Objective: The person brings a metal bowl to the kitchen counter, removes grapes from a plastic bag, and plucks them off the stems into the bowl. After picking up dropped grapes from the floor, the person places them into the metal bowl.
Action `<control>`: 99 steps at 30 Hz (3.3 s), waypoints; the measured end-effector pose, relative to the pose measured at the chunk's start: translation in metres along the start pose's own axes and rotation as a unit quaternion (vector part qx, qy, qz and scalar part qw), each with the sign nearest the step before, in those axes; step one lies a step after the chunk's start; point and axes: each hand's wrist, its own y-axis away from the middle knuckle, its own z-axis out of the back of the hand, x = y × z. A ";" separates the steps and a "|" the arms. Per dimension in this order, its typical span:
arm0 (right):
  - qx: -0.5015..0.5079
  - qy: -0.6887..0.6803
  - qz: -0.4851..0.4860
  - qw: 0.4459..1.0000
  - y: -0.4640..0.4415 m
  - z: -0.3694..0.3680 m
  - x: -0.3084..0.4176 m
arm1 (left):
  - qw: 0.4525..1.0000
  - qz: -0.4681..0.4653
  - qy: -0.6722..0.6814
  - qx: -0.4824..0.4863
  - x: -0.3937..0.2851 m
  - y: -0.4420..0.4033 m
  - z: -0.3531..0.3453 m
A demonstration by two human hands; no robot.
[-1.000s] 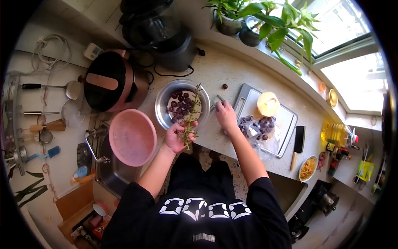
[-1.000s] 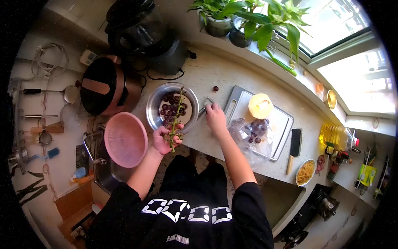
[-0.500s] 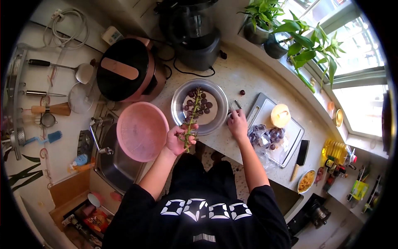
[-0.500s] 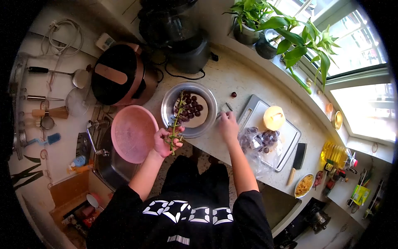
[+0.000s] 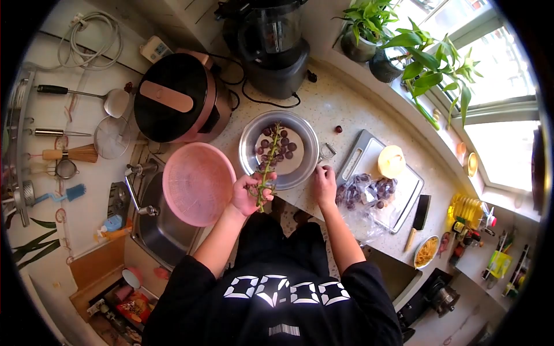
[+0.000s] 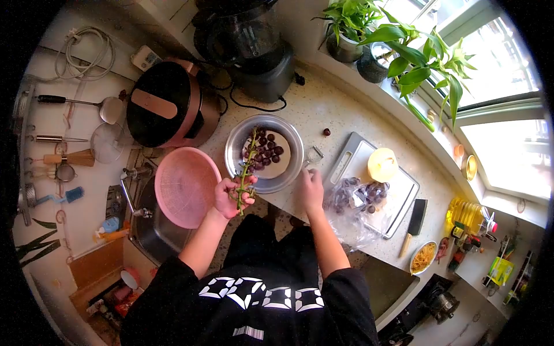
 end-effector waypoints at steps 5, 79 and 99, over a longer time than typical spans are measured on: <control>-0.126 -0.189 -0.094 0.969 -0.041 0.044 0.037 | 1.000 -0.021 -0.009 0.007 -0.005 0.002 -0.001; -0.579 -0.233 -0.456 0.634 0.593 0.191 0.076 | 0.554 0.353 -0.703 0.273 0.546 0.152 0.048; -0.797 -0.169 -0.531 0.234 0.802 0.037 0.200 | 0.047 0.587 -0.698 0.407 0.688 0.367 0.229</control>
